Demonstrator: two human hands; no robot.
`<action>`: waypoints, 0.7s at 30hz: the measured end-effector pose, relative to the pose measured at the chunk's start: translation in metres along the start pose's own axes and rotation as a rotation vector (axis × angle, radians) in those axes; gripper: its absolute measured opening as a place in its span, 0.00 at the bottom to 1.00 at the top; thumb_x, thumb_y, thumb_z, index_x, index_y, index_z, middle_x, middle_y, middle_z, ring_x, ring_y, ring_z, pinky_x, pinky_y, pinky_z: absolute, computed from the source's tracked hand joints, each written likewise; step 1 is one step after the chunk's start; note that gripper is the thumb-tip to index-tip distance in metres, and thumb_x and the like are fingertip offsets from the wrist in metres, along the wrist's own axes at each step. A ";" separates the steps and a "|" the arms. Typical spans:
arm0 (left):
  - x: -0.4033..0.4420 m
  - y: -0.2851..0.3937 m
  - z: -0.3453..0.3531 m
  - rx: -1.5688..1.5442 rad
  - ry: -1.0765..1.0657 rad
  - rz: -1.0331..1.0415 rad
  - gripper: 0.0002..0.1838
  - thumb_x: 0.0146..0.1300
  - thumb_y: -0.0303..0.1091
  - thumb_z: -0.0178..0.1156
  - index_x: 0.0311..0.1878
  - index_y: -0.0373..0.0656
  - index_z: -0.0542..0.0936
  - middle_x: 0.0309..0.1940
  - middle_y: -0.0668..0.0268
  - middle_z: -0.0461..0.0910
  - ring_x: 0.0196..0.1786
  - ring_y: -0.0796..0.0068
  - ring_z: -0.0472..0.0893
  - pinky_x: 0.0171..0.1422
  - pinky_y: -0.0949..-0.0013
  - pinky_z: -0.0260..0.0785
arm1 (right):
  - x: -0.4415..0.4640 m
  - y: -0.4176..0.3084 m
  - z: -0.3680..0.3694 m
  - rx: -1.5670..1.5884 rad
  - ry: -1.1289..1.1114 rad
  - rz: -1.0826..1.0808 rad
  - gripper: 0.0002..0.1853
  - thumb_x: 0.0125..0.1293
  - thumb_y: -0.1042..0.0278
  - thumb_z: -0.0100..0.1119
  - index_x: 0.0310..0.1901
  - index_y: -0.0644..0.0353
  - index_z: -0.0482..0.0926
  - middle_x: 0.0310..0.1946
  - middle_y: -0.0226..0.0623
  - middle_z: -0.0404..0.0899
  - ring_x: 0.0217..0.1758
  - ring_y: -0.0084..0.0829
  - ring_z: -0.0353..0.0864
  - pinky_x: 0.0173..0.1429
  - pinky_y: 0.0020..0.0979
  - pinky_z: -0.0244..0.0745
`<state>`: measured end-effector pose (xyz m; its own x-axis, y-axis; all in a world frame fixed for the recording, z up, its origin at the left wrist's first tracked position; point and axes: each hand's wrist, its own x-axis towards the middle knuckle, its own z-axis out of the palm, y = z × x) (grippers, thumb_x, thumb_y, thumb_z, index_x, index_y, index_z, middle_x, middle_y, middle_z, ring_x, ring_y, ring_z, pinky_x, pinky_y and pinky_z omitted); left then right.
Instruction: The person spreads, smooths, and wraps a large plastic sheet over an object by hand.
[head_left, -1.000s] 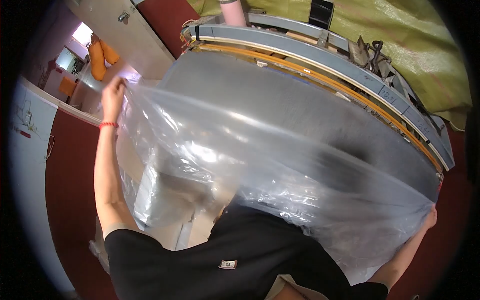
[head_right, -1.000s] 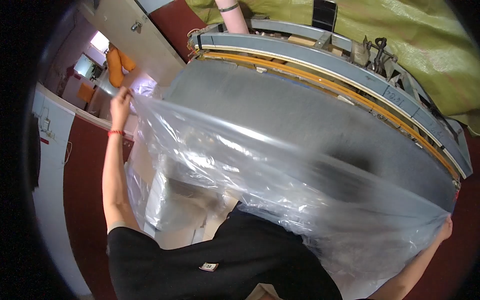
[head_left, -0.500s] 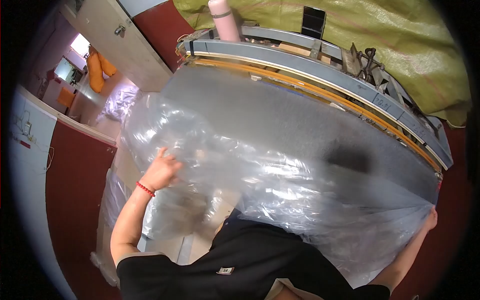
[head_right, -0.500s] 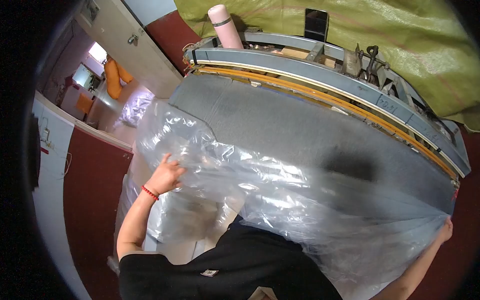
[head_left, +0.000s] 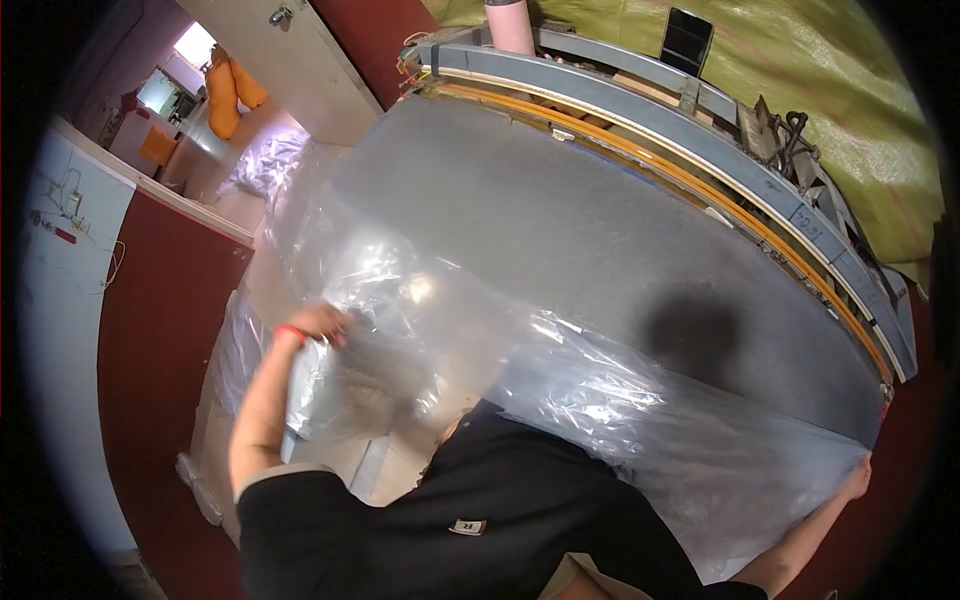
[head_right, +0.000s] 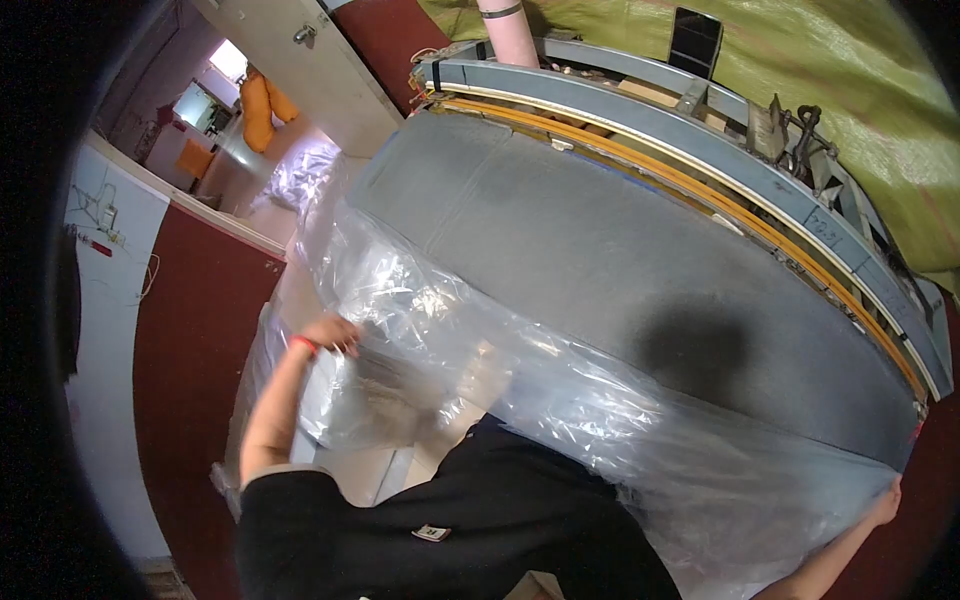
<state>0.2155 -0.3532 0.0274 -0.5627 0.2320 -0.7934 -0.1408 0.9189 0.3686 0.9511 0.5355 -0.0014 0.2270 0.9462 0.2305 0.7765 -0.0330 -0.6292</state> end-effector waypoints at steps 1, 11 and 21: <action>0.005 0.011 0.046 -0.036 -0.019 -0.241 0.28 0.58 0.56 0.52 0.46 0.38 0.74 0.25 0.63 0.80 0.22 0.74 0.79 0.28 0.75 0.69 | 0.002 0.009 0.000 0.205 -0.016 0.002 0.17 0.59 0.60 0.56 0.42 0.65 0.78 0.37 0.34 0.79 0.41 0.25 0.74 0.50 0.25 0.66; 0.050 -0.015 0.121 -1.464 0.521 0.412 0.05 0.61 0.37 0.52 0.31 0.49 0.72 0.27 0.72 0.73 0.29 0.81 0.73 0.33 0.78 0.68 | -0.003 0.010 -0.011 0.557 -0.083 0.016 0.15 0.59 0.61 0.57 0.41 0.64 0.78 0.38 0.33 0.78 0.40 0.23 0.74 0.49 0.24 0.67; -0.032 0.001 0.050 -1.399 0.695 0.700 0.05 0.60 0.31 0.49 0.31 0.41 0.72 0.26 0.68 0.73 0.28 0.78 0.72 0.30 0.76 0.62 | -0.018 -0.006 -0.001 0.361 -0.122 -0.005 0.18 0.59 0.57 0.56 0.43 0.64 0.77 0.39 0.33 0.77 0.42 0.26 0.73 0.50 0.25 0.66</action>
<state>0.2741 -0.3437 0.0288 -0.9913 -0.0814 -0.1039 -0.0708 -0.3363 0.9391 0.9426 0.5179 -0.0008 0.1352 0.9781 0.1583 0.5154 0.0670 -0.8544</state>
